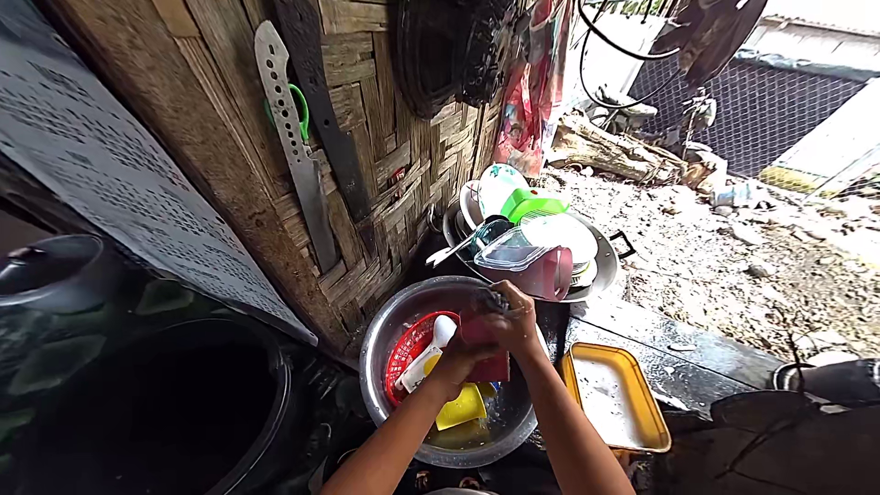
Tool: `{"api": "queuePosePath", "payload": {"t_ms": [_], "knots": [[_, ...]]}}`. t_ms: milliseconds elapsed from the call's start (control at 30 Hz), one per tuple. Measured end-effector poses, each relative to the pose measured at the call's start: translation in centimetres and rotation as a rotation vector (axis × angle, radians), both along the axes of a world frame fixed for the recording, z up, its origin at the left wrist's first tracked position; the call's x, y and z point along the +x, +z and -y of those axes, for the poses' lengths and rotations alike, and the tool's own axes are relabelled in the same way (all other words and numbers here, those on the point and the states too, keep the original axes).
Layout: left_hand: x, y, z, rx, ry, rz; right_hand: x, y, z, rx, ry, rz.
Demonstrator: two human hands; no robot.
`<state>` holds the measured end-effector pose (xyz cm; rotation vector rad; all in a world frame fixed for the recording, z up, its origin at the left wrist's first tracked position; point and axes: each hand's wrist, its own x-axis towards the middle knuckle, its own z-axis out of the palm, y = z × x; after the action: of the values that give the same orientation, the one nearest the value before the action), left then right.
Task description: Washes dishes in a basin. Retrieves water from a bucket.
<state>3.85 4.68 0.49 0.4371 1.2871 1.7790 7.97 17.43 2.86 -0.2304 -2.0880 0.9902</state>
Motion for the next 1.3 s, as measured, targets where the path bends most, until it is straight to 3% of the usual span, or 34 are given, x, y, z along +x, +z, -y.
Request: {"api": "queuePosePath", "payload": {"t_ms": [100, 133, 167, 233, 300, 333, 367, 400, 500, 533, 567, 600, 700, 767, 800, 933, 1033, 1133, 1200, 1300], "knots": [[-1.0, -0.4, 0.8, 0.417, -0.137, 0.474, -0.8, -0.3, -0.7, -0.769, 0.185, -0.232], [-1.5, -0.7, 0.8, 0.518, -0.217, 0.615, -1.0, -0.3, -0.6, -0.935, 0.219, -0.253], [-1.7, -0.8, 0.7, 0.53, -0.252, 0.676, -1.1, -0.1, -0.6, -0.957, 0.205, -0.231], [-1.3, -0.7, 1.1, 0.368, -0.179, 0.516, -0.9, 0.4, -0.6, -0.595, 0.081, -0.063], [-0.7, 0.0, 0.9, 0.077, -0.073, 0.14, -0.4, 1.4, 0.2, -0.046, -0.006, 0.124], [-0.4, 0.1, 0.7, -0.005, -0.029, 0.012, -0.4, 1.2, 0.7, 0.109, -0.002, 0.117], [-0.1, 0.2, 0.6, -0.034, -0.011, -0.023, -0.4, 0.9, 0.8, 0.135, 0.017, 0.064], [0.0, 0.5, 0.8, -0.01, -0.011, 0.031, -0.5, 0.6, 0.5, 0.034, 0.044, -0.001], [-1.0, -0.3, 1.7, 0.348, -0.116, 0.407, -1.3, 0.5, -0.1, -0.649, 0.169, -0.184], [-1.3, -0.8, 1.8, 0.45, -0.187, 0.526, -1.5, 0.5, -0.1, -0.773, 0.186, -0.188], [-1.5, -1.2, 1.9, 0.473, -0.248, 0.539, -1.4, 0.5, -0.1, -0.743, 0.17, -0.15], [-1.6, -1.4, 2.0, 0.436, -0.281, 0.488, -1.1, 0.8, -0.1, -0.585, 0.137, -0.081], [-1.7, -1.0, 2.0, 0.11, -0.233, 0.207, -0.5, 1.4, 1.4, 0.06, 0.006, 0.126], [-1.3, -0.7, 1.4, 0.019, -0.079, 0.104, -0.4, 0.2, 2.8, 0.22, -0.018, 0.04], [-1.3, -0.5, 1.2, 0.041, 0.021, 0.085, -0.3, -0.3, 2.9, 0.188, 0.039, -0.036], [-2.1, -0.4, 1.1, 0.29, 0.294, 0.039, 0.1, -2.6, 1.9, -0.24, 0.243, -0.225], [-1.9, -0.3, 1.6, 0.429, 0.282, -0.033, 0.0, -3.0, 2.6, -0.919, 0.18, -0.296], [-0.3, -0.5, 1.5, 0.464, 0.267, -0.091, -0.1, -3.3, 3.7, -1.551, 0.339, -0.352], [-0.2, -0.8, 1.2, 0.39, 0.272, -0.269, 0.1, -3.7, 5.0, -1.745, 0.415, -0.405], [-1.1, 0.3, 2.0, 0.19, 0.231, -0.617, 1.2, -2.9, 5.5, -1.78, 0.391, -0.267]]}}
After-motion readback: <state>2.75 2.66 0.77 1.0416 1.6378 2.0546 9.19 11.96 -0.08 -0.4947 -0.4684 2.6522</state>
